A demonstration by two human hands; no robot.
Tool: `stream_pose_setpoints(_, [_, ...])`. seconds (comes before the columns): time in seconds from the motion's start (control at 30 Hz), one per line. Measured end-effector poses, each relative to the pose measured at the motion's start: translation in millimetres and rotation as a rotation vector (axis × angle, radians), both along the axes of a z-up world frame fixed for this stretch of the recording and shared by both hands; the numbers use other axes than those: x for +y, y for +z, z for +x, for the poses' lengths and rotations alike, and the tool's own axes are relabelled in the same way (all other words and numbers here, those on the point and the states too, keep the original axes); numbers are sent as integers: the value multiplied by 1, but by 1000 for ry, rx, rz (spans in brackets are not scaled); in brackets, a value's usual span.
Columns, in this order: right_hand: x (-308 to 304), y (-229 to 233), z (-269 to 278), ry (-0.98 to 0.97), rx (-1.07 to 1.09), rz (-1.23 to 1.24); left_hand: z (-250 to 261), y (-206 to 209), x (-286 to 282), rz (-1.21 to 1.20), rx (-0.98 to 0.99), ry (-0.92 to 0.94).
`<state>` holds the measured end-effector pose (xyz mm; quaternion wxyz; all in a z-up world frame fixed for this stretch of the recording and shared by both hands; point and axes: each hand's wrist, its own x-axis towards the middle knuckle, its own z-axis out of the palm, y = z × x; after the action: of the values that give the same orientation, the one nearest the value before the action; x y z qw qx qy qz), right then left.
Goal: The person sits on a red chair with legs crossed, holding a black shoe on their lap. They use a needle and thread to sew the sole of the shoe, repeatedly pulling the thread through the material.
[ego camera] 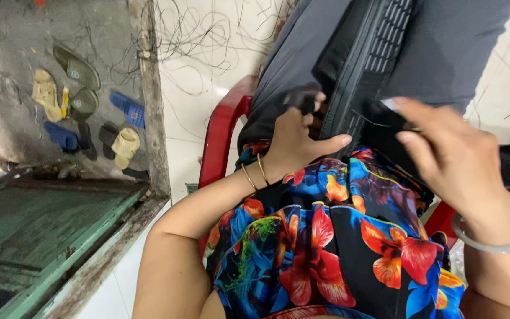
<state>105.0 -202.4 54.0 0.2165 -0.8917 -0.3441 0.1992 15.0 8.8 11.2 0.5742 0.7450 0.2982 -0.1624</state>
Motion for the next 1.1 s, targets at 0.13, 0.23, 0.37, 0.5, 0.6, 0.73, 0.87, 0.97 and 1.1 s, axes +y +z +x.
stream_pose_setpoints(0.13, [10,-14,-2,212,-205,-187,-5,-11,-2,-216,-262,55])
stream_pose_setpoints(0.23, [11,-18,-2,202,-109,-130,-4,-9,1,-180,-292,-2])
stream_pose_setpoints(0.37, [13,-21,0,213,-113,-80,-3,-11,0,-201,-282,29])
stream_pose_setpoints(0.5, [13,-20,0,233,-121,-95,-3,-9,1,-223,-275,18])
stream_pose_setpoints(0.6, [12,-20,1,237,-109,-107,-2,-8,1,-122,-306,-37])
stream_pose_setpoints(0.73, [12,-15,9,273,-91,-142,2,1,-2,151,-249,-187])
stream_pose_setpoints(0.87, [16,-19,11,261,39,-39,-3,-7,-14,252,-355,-97])
stream_pose_setpoints(0.97, [14,-36,12,181,265,235,-4,-11,-18,220,-386,-76])
stream_pose_setpoints(1.1, [10,-46,14,219,268,307,-11,-23,-26,315,-455,-41])
